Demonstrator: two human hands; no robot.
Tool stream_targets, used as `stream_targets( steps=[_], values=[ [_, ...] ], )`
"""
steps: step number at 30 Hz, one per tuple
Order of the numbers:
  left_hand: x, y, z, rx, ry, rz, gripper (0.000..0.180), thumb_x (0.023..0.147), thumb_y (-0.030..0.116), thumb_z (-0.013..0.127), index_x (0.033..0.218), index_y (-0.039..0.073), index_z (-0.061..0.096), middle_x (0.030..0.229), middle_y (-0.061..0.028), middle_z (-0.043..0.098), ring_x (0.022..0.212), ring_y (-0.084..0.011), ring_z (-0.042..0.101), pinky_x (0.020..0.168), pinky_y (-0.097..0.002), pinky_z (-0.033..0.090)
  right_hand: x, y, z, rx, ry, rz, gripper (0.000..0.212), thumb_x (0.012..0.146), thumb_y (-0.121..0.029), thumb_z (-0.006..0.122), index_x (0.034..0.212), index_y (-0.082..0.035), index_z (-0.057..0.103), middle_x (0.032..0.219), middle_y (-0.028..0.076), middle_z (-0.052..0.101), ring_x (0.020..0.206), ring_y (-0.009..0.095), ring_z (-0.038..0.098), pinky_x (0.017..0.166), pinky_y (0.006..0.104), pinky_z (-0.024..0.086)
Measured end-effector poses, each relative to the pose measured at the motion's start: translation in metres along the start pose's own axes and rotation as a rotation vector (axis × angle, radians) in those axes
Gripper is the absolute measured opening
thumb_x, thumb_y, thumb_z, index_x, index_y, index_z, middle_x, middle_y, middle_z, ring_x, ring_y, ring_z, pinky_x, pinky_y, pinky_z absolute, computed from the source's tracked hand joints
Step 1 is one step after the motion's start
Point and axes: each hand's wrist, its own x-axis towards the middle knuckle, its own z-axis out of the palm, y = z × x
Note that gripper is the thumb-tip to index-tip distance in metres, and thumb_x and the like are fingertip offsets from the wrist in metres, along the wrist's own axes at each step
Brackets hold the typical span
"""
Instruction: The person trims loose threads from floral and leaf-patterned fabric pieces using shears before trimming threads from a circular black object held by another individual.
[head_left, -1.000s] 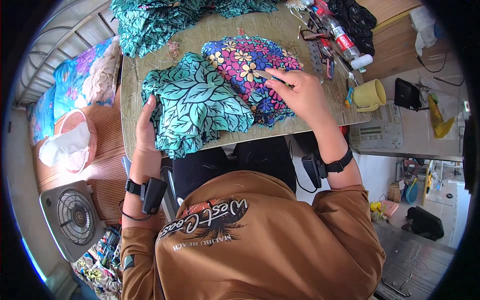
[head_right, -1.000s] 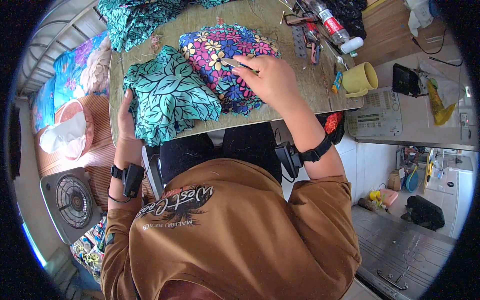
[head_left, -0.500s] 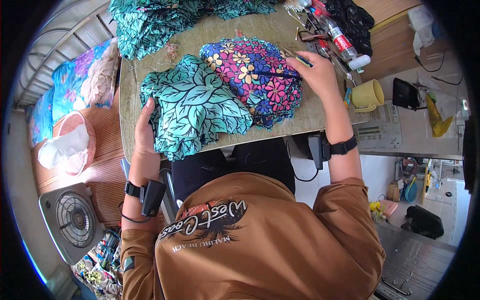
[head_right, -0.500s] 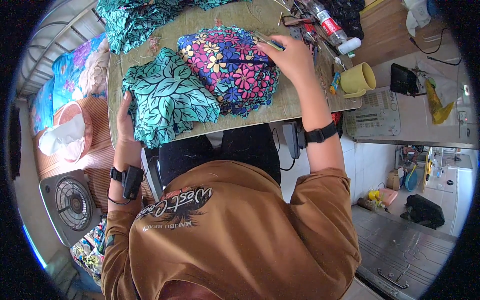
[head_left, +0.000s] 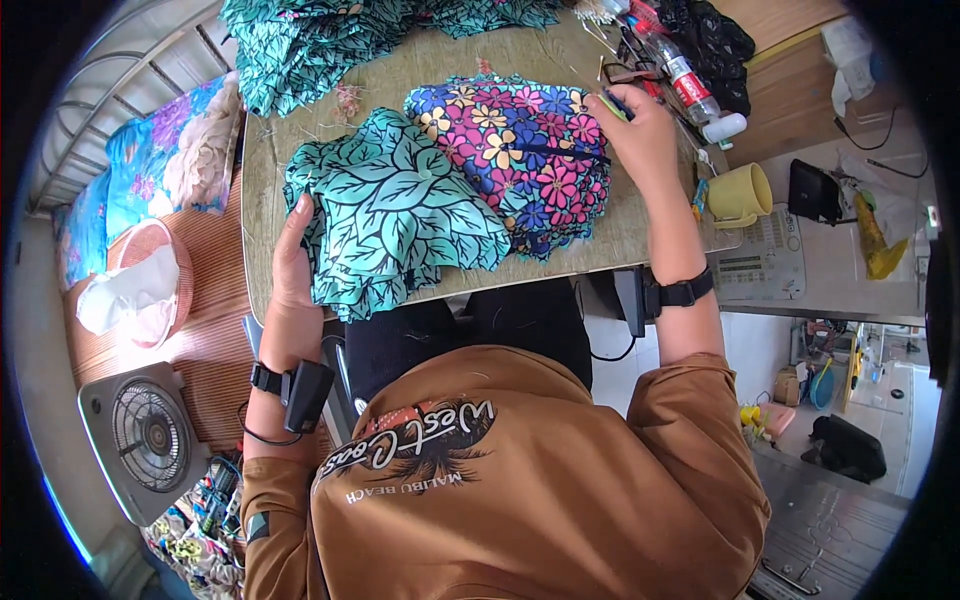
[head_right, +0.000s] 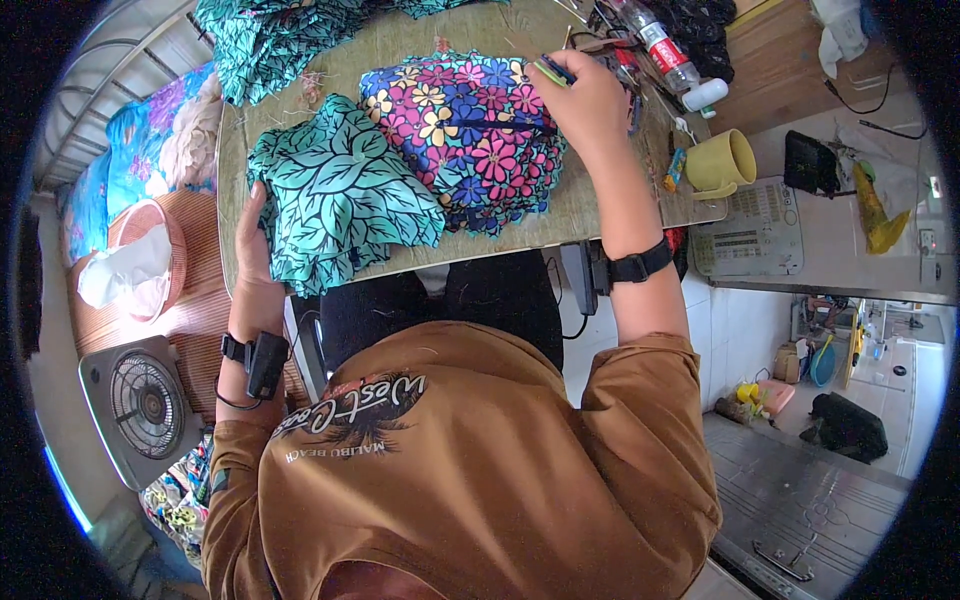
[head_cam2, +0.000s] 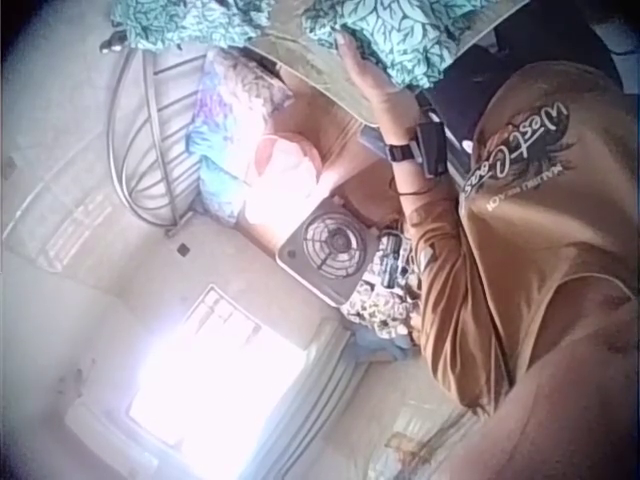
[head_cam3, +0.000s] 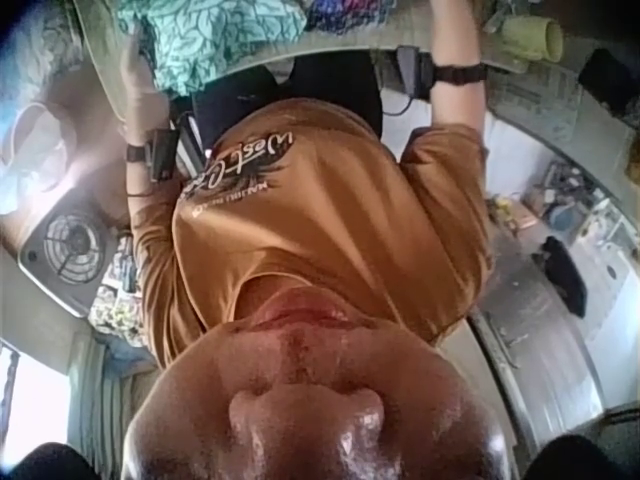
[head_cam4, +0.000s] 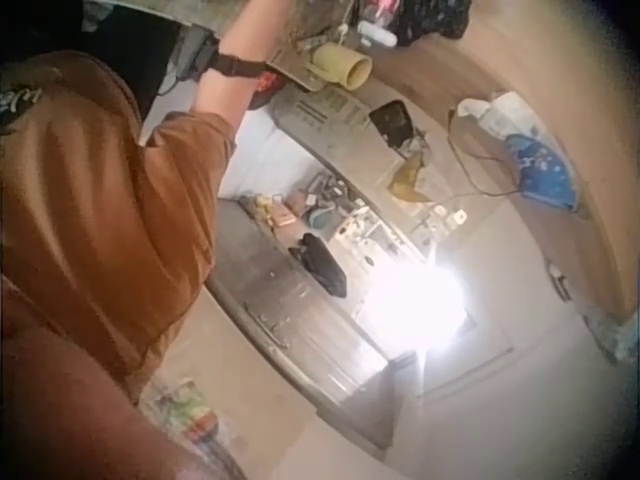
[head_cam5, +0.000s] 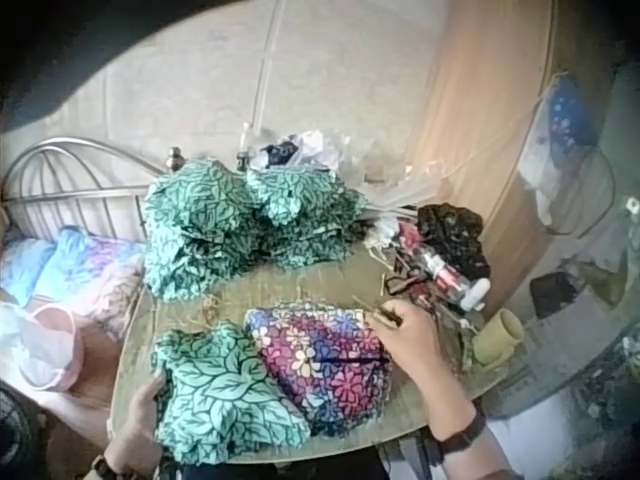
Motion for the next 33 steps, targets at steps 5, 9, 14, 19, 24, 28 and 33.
stream_targets(
  steps=[5, 9, 14, 19, 24, 28, 33],
  values=[
    [-0.002, 0.001, 0.006, -0.008, -0.021, -0.008, 0.044, 0.09, 0.028, 0.049, 0.123, -0.001, 0.044, 0.117, -0.0158, 0.054, 0.103, -0.0269, 0.056, 0.09, -0.0387, 0.045, -0.007, -0.051, -0.005, 0.193, -0.008, -0.157, 0.034, 0.077, -0.035, 0.066, 0.092, -0.005, 0.064, 0.078, 0.01, 0.066, 0.072, 0.02, 0.065, 0.063, 0.03, 0.048],
    [-0.004, 0.001, 0.012, -0.024, -0.056, -0.007, 0.043, 0.09, 0.026, 0.049, 0.123, 0.0, 0.044, 0.117, -0.0155, 0.054, 0.103, -0.0263, 0.056, 0.09, -0.0386, 0.045, -0.017, -0.123, 0.01, 0.497, -0.198, -0.099, 0.028, 0.083, -0.025, 0.063, 0.097, -0.001, 0.059, 0.077, 0.004, 0.064, 0.066, 0.01, 0.061, 0.058, 0.026, 0.047],
    [0.005, -0.004, -0.013, 0.024, -0.03, 0.017, 0.049, 0.089, 0.029, 0.049, 0.126, -0.001, 0.04, 0.121, -0.0178, 0.051, 0.108, -0.0282, 0.053, 0.095, -0.0392, 0.043, -0.047, -0.186, 0.047, 0.473, -0.339, -0.412, 0.026, 0.079, -0.026, 0.067, 0.091, -0.004, 0.058, 0.074, 0.006, 0.063, 0.064, 0.014, 0.063, 0.058, 0.0265, 0.048],
    [0.012, -0.006, -0.043, -0.124, -0.288, 0.07, 0.049, 0.089, 0.029, 0.05, 0.125, -0.002, 0.041, 0.12, -0.0184, 0.051, 0.107, -0.0286, 0.054, 0.094, -0.039, 0.043, -0.06, -0.171, 0.054, 0.47, -0.56, -0.512, 0.024, 0.075, -0.021, 0.071, 0.09, -0.007, 0.059, 0.077, 0.005, 0.063, 0.068, 0.015, 0.063, 0.06, 0.028, 0.048],
    [-0.004, 0.002, 0.014, -0.041, -0.072, -0.038, 0.043, 0.089, 0.027, 0.05, 0.122, -0.001, 0.044, 0.116, -0.0163, 0.054, 0.104, -0.0276, 0.056, 0.091, -0.0392, 0.045, -0.043, -0.105, 0.035, 0.47, -0.222, -0.316, 0.029, 0.075, -0.019, 0.072, 0.098, -0.006, 0.061, 0.089, 0.007, 0.065, 0.084, 0.012, 0.062, 0.072, 0.0253, 0.047],
    [-0.003, 0.002, 0.011, -0.009, -0.053, -0.014, 0.046, 0.089, 0.027, 0.05, 0.124, -0.002, 0.043, 0.118, -0.0172, 0.053, 0.105, -0.0282, 0.056, 0.092, -0.0392, 0.045, -0.038, -0.066, 0.015, 0.337, -0.248, -0.106, 0.032, 0.075, -0.02, 0.072, 0.101, -0.004, 0.061, 0.093, 0.009, 0.065, 0.088, 0.014, 0.062, 0.074, 0.0267, 0.048],
    [0.0, 0.001, 0.004, 0.021, -0.036, 0.002, 0.049, 0.088, 0.028, 0.051, 0.125, -0.003, 0.04, 0.119, -0.018, 0.052, 0.106, -0.0284, 0.055, 0.092, -0.0393, 0.044, -0.045, -0.069, 0.011, 0.075, -0.345, -0.175, 0.033, 0.076, -0.025, 0.07, 0.103, -0.008, 0.062, 0.091, 0.01, 0.065, 0.083, 0.02, 0.063, 0.073, 0.03, 0.048]
  ],
)
